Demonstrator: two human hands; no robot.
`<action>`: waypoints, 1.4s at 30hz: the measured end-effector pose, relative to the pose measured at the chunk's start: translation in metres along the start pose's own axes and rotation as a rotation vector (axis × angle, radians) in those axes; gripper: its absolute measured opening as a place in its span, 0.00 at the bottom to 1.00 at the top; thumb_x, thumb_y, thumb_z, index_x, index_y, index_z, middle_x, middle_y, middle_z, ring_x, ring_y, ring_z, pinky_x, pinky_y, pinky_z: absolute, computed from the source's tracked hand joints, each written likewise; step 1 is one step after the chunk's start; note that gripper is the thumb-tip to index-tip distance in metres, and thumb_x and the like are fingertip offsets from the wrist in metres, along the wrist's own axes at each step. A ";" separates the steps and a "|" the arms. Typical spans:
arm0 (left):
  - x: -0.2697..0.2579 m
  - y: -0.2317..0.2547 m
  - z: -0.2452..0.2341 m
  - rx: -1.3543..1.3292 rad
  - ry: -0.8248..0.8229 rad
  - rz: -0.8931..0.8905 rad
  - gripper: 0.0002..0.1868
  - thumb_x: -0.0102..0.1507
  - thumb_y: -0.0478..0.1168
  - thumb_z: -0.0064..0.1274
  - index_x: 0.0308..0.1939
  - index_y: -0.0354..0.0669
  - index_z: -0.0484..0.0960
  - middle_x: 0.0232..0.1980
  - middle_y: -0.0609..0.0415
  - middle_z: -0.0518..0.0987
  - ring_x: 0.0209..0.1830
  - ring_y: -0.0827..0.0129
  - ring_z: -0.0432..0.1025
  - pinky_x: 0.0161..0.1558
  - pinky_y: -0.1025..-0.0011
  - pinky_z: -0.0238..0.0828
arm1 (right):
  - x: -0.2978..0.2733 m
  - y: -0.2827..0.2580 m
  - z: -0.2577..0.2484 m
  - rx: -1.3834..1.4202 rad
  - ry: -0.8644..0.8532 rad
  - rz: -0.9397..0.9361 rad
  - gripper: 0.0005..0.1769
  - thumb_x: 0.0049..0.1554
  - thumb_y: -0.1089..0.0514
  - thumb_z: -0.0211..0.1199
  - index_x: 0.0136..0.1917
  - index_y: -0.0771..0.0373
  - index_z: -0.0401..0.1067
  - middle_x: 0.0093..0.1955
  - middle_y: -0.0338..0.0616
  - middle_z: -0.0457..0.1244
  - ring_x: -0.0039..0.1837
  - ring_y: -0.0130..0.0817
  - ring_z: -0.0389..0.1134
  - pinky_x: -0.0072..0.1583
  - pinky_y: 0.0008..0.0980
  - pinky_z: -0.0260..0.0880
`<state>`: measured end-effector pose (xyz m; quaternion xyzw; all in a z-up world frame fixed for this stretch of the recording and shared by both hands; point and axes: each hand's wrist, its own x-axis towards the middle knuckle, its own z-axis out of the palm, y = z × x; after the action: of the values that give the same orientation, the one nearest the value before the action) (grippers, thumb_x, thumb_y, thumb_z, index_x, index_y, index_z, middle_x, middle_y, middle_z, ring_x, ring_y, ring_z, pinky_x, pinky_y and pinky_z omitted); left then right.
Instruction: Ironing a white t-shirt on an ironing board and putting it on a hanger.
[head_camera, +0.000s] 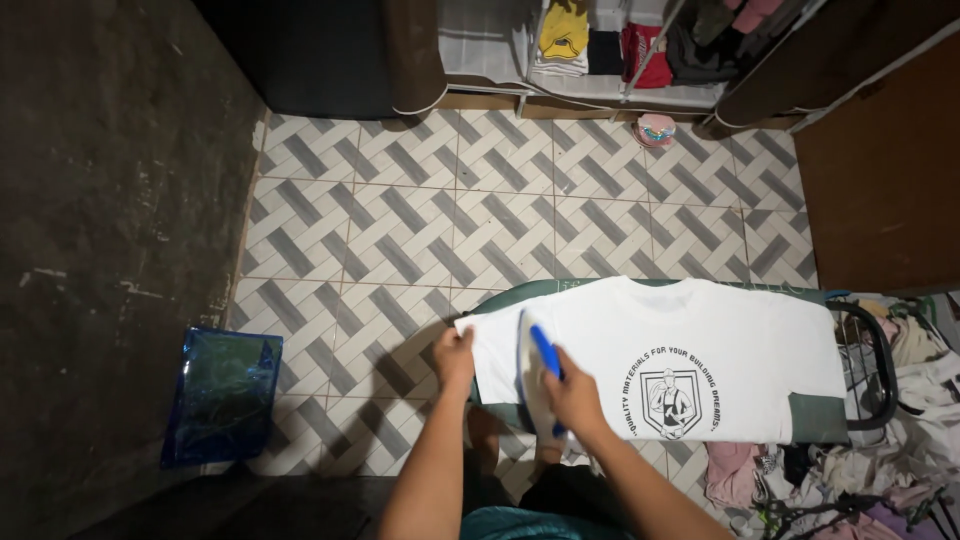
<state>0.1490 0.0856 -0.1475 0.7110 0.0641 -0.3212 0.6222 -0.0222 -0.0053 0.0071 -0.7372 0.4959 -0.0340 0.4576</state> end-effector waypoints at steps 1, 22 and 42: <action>-0.011 0.006 -0.001 0.001 0.006 0.001 0.12 0.63 0.42 0.60 0.42 0.34 0.83 0.28 0.55 0.75 0.25 0.69 0.66 0.29 0.67 0.64 | 0.010 -0.007 -0.003 0.002 -0.005 -0.002 0.32 0.57 0.53 0.59 0.74 0.57 0.64 0.29 0.51 0.67 0.28 0.36 0.68 0.35 0.37 0.69; -0.074 -0.045 -0.039 0.095 -0.321 -0.073 0.17 0.55 0.25 0.55 0.49 0.33 0.77 0.33 0.49 0.82 0.27 0.69 0.75 0.31 0.72 0.70 | 0.025 -0.026 -0.019 0.061 -0.075 0.021 0.34 0.56 0.55 0.59 0.76 0.56 0.63 0.31 0.48 0.66 0.29 0.34 0.66 0.36 0.36 0.69; -0.101 -0.025 -0.102 0.089 0.046 -0.128 0.12 0.60 0.35 0.53 0.46 0.37 0.83 0.36 0.53 0.84 0.31 0.71 0.76 0.39 0.73 0.73 | 0.001 0.003 0.029 -0.219 -0.203 -0.254 0.35 0.54 0.52 0.62 0.73 0.59 0.63 0.36 0.61 0.69 0.37 0.51 0.74 0.44 0.42 0.73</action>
<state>0.0957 0.2166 -0.1123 0.7396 0.1093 -0.3466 0.5665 -0.0090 0.0124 -0.0125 -0.8390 0.3507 0.0374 0.4143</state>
